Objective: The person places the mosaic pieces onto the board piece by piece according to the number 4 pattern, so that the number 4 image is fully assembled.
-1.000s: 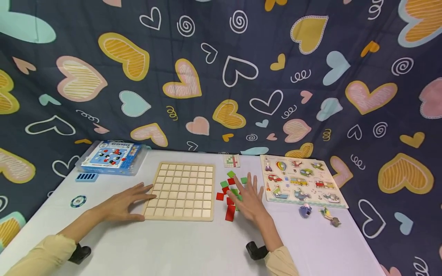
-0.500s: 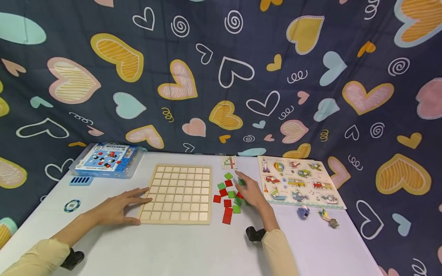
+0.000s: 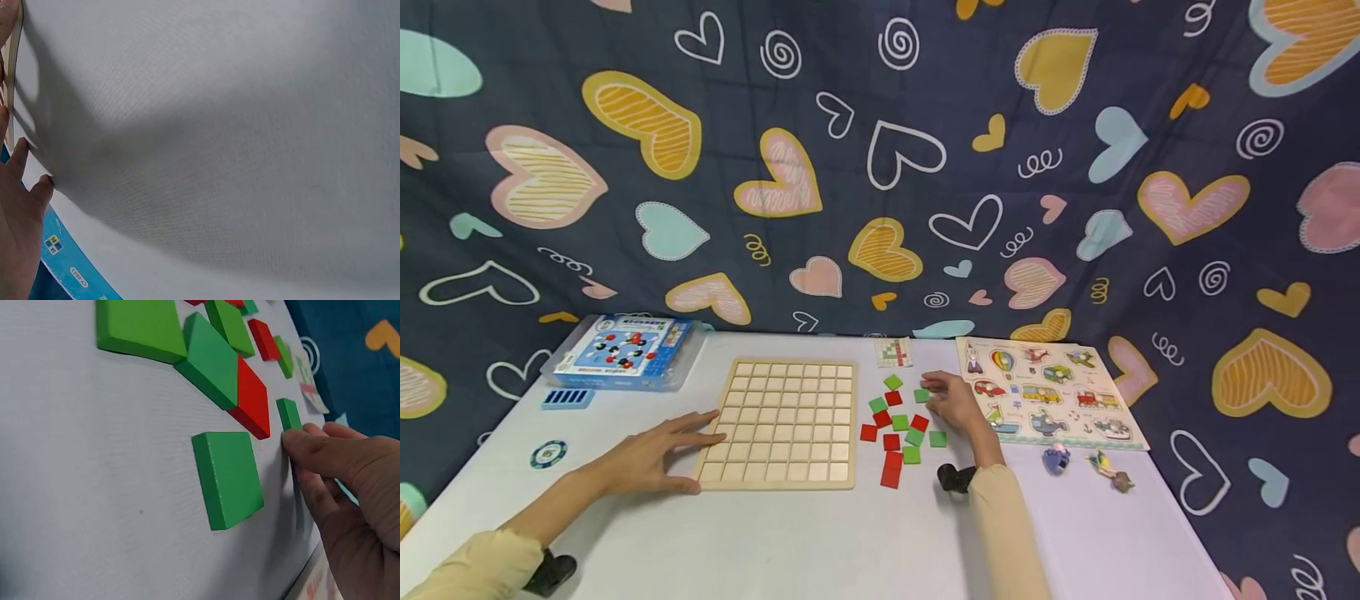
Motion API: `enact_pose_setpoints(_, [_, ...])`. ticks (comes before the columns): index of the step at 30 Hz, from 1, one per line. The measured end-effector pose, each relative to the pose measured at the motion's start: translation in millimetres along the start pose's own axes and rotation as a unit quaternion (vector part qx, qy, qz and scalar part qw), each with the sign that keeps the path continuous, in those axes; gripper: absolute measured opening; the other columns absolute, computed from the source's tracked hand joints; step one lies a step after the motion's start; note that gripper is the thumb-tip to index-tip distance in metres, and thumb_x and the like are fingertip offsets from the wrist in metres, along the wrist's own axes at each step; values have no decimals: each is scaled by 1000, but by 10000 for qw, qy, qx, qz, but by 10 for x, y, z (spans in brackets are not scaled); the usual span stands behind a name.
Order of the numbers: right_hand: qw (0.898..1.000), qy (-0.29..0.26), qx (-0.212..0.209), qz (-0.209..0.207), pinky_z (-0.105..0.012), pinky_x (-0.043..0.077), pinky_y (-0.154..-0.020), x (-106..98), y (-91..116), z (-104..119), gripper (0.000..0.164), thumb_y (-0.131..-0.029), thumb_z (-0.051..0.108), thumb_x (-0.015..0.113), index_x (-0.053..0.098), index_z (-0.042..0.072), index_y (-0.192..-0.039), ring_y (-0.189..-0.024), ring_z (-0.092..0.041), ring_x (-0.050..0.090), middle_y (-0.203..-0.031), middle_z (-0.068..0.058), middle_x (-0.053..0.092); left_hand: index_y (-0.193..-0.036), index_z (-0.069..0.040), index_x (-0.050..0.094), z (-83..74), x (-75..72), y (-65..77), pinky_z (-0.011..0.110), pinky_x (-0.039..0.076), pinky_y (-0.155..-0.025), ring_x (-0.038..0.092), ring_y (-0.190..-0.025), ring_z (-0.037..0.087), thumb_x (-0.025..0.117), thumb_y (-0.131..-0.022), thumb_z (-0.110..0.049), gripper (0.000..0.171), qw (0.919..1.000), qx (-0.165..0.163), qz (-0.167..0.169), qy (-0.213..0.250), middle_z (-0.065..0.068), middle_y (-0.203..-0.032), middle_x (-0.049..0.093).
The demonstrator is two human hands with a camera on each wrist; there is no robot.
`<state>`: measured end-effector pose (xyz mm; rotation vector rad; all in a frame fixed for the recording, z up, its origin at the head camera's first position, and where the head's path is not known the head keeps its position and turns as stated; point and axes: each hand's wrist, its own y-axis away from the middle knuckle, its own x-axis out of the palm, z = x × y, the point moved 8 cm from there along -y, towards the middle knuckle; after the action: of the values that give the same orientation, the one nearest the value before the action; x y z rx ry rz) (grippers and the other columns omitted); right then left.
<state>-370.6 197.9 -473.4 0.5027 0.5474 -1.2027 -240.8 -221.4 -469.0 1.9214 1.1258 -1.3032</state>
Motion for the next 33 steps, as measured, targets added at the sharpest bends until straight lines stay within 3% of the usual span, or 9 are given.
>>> enact_pose_setpoints(8, [9988, -440, 90, -209, -32, 55, -82, -51, -50, -57, 40, -85, -6, 66, 58, -5, -124, -97, -26, 64, -113, -18, 66, -132, -28, 59, 27, 45, 10, 68, 46, -79, 40, -129, 47, 67, -70, -69, 75, 10000, -66, -35, 64, 10, -150, 37])
enact_pose_setpoints(13, [9976, -593, 97, -337, -25, 55, -76, -79, -44, -77, 35, -84, -7, 67, 60, -7, -119, -94, -25, 66, -109, -20, 67, -131, -28, 59, 26, 49, -3, 69, 46, -78, 40, -129, 48, 68, -70, -69, 75, 9999, -98, 24, 141, 11, -149, 38])
enact_pose_setpoints(19, [9902, -1130, 488, -658, -26, 55, -81, -134, -46, -133, 38, -86, -1, 68, 59, -8, -122, -98, -23, 68, -112, -20, 68, -131, -27, 60, 19, 10, -52, 69, 44, -82, 39, -129, 47, 68, -69, -69, 75, 9998, -138, 29, 125, 11, -149, 38])
enact_pose_setpoints(24, [9854, -1129, 886, -914, -31, 53, -88, -158, -41, -176, 37, -85, 4, 71, 62, -5, -120, -102, -21, 67, -111, -16, 69, -130, -24, 61, -12, -27, -86, 69, 43, -83, 38, -130, 48, 70, -69, -67, 75, 9999, -2, -1, 165, 13, -148, 40])
enact_pose_setpoints(33, [9873, -1071, 798, -857, -35, 53, -89, -19, -125, -50, 35, -85, 3, 71, 63, -5, -118, -103, -25, 67, -110, -17, 69, -126, -24, 64, -31, -71, -45, 72, 43, -79, 38, -130, 46, 74, -63, -67, 77, 9998, -61, -19, 171, 14, -144, 44])
